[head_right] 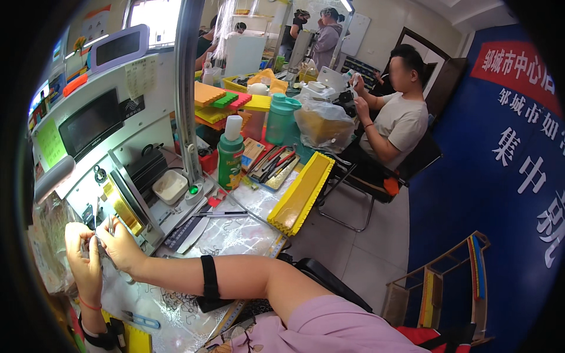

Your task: Assembling small electronic or mechanical parts using a winding machine and glue.

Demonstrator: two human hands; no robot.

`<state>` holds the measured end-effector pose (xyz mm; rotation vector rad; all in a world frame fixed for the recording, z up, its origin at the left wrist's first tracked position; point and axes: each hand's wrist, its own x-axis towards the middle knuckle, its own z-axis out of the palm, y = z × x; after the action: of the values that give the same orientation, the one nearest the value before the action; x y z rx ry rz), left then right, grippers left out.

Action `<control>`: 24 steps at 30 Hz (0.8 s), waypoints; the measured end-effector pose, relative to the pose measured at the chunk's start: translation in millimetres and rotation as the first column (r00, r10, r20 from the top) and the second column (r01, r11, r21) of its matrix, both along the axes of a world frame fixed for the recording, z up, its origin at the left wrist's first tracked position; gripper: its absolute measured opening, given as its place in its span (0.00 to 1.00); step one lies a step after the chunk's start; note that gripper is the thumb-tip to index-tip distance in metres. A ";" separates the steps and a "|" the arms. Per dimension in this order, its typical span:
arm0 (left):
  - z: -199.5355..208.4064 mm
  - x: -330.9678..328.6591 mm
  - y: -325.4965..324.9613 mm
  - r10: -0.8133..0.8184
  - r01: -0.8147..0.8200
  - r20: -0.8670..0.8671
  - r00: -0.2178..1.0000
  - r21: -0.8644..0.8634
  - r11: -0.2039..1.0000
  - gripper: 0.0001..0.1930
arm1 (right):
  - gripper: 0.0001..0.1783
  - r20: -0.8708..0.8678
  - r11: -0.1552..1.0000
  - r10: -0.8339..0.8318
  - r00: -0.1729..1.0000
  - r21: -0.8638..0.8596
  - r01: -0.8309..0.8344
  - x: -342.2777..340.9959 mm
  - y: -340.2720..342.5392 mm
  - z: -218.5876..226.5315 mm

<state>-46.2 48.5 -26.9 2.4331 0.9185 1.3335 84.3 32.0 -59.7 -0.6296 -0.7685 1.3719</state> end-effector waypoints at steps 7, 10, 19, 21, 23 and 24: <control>3.4 14.1 -16.2 0.018 0.019 -0.127 0.992 0.288 0.957 0.10 | 0.07 0.231 0.991 -0.105 0.967 0.105 0.083 16.3 -17.2 -11.7; 10.7 16.5 -18.3 0.070 -0.002 -0.164 0.984 0.386 0.922 0.12 | 0.07 0.312 0.969 -0.192 0.930 0.211 0.130 15.9 -11.3 -16.4; 7.0 2.8 -6.0 0.025 0.040 -0.121 0.992 0.508 0.861 0.11 | 0.13 0.786 0.872 -0.303 0.539 0.457 -0.176 40.2 -15.2 -5.9; 7.4 3.0 -6.4 -0.012 0.071 -0.122 0.992 0.493 0.867 0.11 | 0.12 0.806 0.799 -0.418 0.420 0.546 -0.252 45.9 -11.4 -10.0; 5.8 0.9 -5.7 -0.011 0.070 -0.118 0.993 0.503 0.861 0.09 | 0.09 0.776 0.859 -0.307 0.551 0.475 -0.190 39.8 -10.9 -3.2; 5.9 -1.4 -7.2 -0.007 0.068 -0.122 0.992 0.507 0.859 0.09 | 0.08 0.793 0.888 -0.248 0.557 0.416 -0.195 40.2 -12.4 -2.2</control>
<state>-47.6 41.3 -21.1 2.9291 0.5828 1.6014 124.5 19.6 -61.9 -0.9070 -1.8052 0.7187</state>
